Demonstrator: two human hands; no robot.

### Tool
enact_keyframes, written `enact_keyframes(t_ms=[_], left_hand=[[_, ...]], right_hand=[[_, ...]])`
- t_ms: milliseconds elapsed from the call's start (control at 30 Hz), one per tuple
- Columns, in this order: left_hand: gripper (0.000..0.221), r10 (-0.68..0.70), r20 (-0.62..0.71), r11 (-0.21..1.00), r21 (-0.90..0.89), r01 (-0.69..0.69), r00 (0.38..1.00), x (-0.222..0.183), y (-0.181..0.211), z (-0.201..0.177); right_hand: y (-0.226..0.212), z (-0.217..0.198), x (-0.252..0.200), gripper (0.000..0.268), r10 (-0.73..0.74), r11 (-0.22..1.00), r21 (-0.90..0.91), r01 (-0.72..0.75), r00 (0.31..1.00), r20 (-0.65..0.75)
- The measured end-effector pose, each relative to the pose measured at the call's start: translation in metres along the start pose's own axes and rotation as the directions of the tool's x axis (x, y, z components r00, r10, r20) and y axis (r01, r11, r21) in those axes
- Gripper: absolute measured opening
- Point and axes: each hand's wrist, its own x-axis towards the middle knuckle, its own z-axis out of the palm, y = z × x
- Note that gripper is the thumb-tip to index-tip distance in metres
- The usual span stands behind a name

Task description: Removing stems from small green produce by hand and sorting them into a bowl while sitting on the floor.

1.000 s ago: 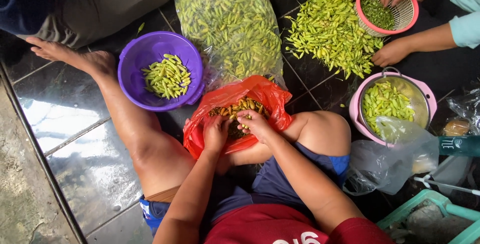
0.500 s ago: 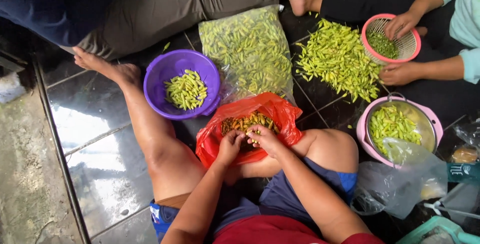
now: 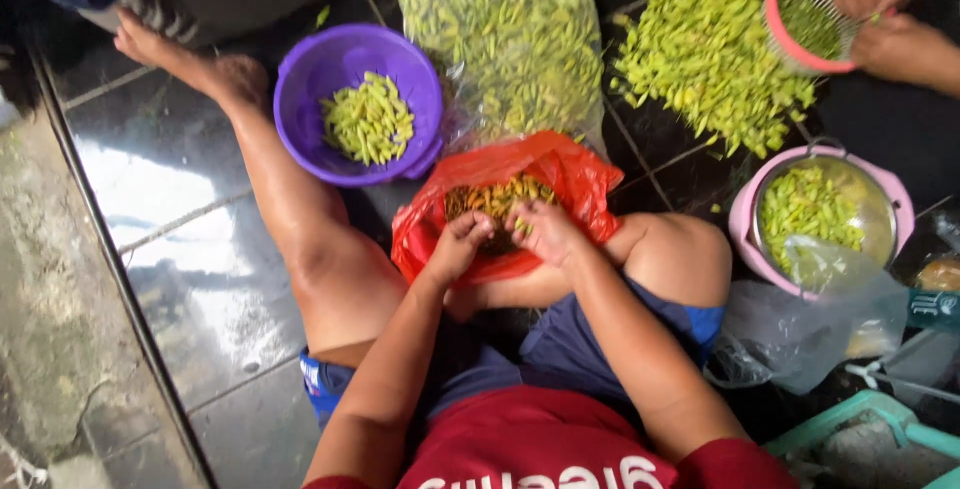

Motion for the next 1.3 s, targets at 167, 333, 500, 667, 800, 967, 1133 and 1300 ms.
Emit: enact_keyframes(t_ms=[167, 333, 500, 667, 800, 967, 1133, 1300], left_hand=[[0.011, 0.042, 0.029, 0.916, 0.398, -0.05, 0.999, 0.005, 0.018, -0.017], [0.015, 0.324, -0.003, 0.408, 0.903, -0.137, 0.946, 0.041, 0.015, -0.02], [0.022, 0.257, 0.383, -0.411, 0.874, -0.258, 0.887, 0.078, -0.068, -0.07], [0.026, 0.232, 0.203, -0.087, 0.978, -0.188, 0.951, 0.123, -0.009, -0.01], [0.03, 0.17, 0.079, 0.178, 0.978, -0.109, 0.982, 0.136, 0.026, 0.003], [0.036, 0.014, -0.043, 0.474, 0.88, 0.031, 0.999, 0.128, 0.033, 0.002], [0.043, -0.205, -0.108, 0.692, 0.687, 0.222, 0.973, 0.113, -0.013, -0.013], [0.032, -0.334, -0.258, 0.896, 0.212, 0.391, 0.906, 0.066, -0.021, -0.01]], right_hand=[[-0.025, -0.013, 0.004, 0.009, -0.053, 0.993, 0.1, 0.06, 0.996, -0.077], [-0.032, -0.014, 0.002, 0.01, -0.123, 0.98, 0.141, 0.138, 0.986, -0.114], [-0.027, -0.009, 0.006, 0.013, -0.13, 0.984, 0.111, 0.141, 0.986, -0.104], [-0.03, 0.002, 0.0, 0.016, -0.151, 0.987, 0.031, 0.156, 0.982, -0.115], [-0.025, 0.003, 0.001, 0.017, -0.148, 0.989, 0.001, 0.149, 0.983, -0.11], [-0.022, 0.006, -0.004, 0.019, -0.15, 0.989, -0.022, 0.149, 0.984, -0.1], [-0.011, 0.004, 0.001, 0.018, -0.16, 0.982, -0.124, 0.146, 0.98, -0.115], [0.008, -0.004, 0.014, 0.016, -0.213, 0.94, -0.296, 0.172, 0.97, -0.113]])
